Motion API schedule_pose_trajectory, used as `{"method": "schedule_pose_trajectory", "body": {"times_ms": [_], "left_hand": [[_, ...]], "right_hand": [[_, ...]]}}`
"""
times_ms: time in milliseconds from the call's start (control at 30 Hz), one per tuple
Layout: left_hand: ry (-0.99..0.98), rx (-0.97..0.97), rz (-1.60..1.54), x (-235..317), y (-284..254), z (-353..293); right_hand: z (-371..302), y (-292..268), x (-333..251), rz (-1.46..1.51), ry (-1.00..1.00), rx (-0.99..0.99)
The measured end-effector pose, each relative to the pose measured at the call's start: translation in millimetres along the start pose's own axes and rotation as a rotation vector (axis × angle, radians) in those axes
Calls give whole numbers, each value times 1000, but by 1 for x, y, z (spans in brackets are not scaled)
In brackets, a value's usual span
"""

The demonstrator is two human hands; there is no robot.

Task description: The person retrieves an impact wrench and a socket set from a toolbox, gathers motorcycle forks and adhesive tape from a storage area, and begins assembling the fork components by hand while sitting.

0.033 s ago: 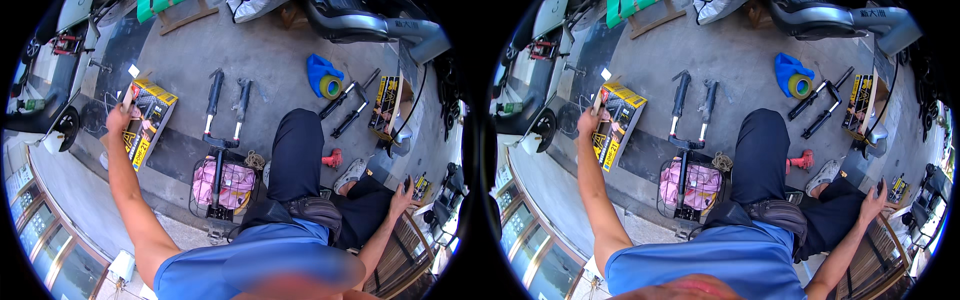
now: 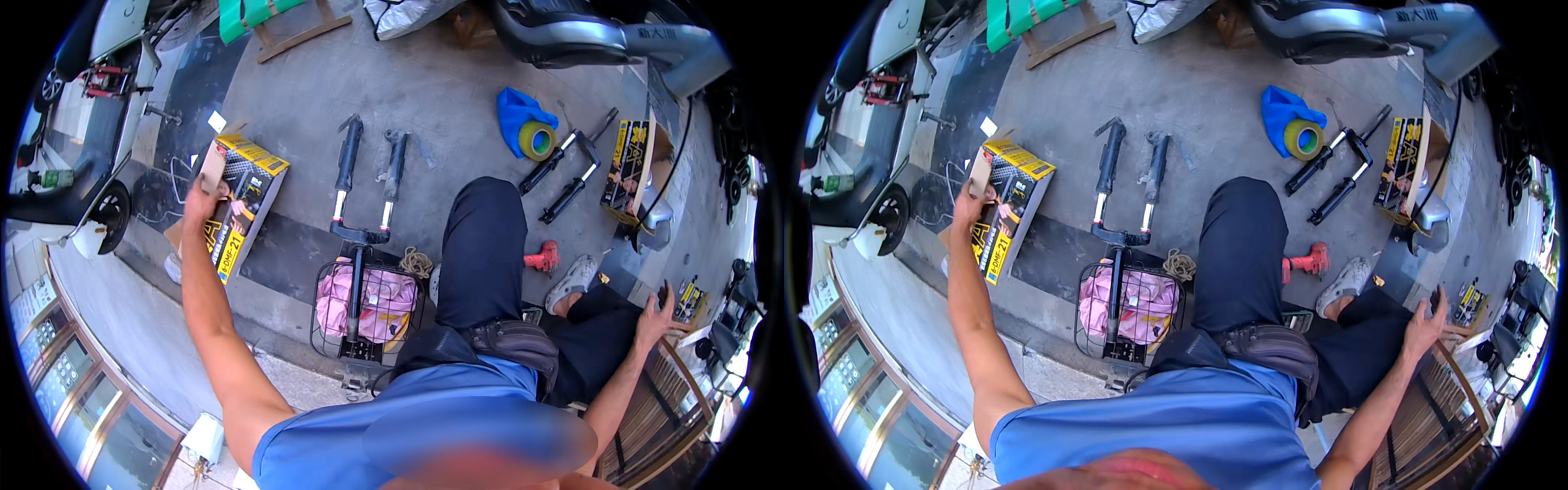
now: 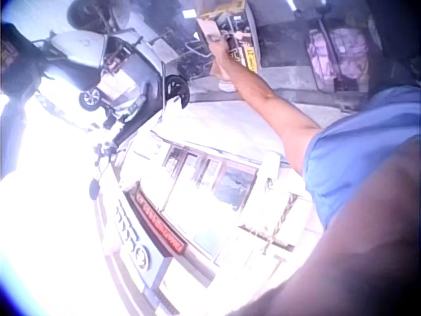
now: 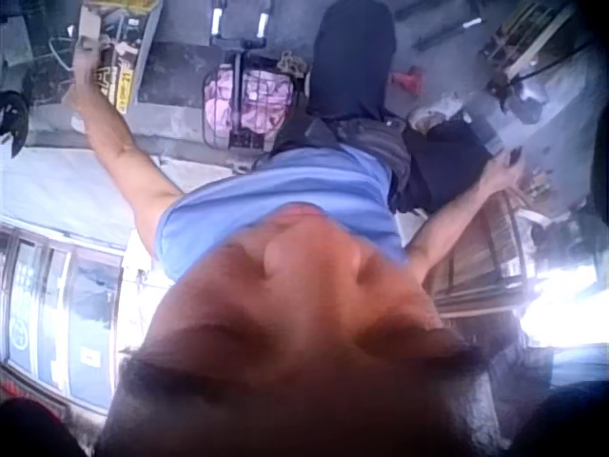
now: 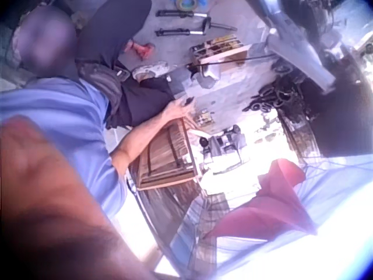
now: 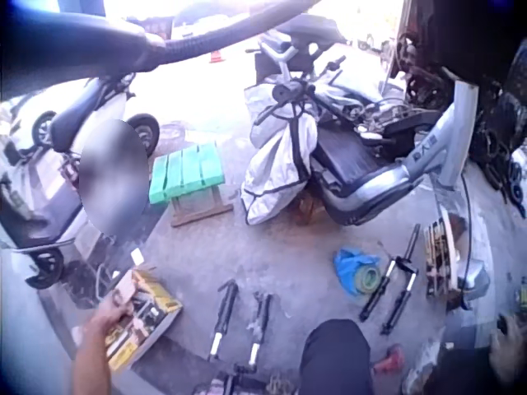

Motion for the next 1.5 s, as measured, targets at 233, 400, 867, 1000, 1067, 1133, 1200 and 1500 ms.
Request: {"method": "schedule_pose_trajectory", "body": {"times_ms": [233,400,867,1000,1067,1133,1200,1500], "left_hand": [[-249,-383,-532,-60,39,52],[-100,-285,-151,-34,22,48],[30,269,-39,111,72,-188],[97,194,-49,139,112,-222],[114,184,-134,150,115,-231],[77,186,-166,158,119,-227],[33,138,-233,158,109,-220],[-79,-57,-358,117,74,-188]], "right_hand": [[1,16,-16,102,95,-83],[1,27,-38,105,71,-176],[-1,113,-64,363,25,-469],[-6,126,-61,348,-25,-612],[-7,130,-59,359,12,-659],[-8,136,-53,328,-6,-742],[-7,140,-51,307,-23,-798],[-11,146,-40,367,17,-841]]}}
Point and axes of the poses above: each hand's wrist, its own z-axis towards the middle knuckle, its own y-axis out of the palm, x = y × z, the point moved 2 cm from there along z, towards the middle knuckle, and after that the axes turned 9 degrees about z, right-handed, at the moved point
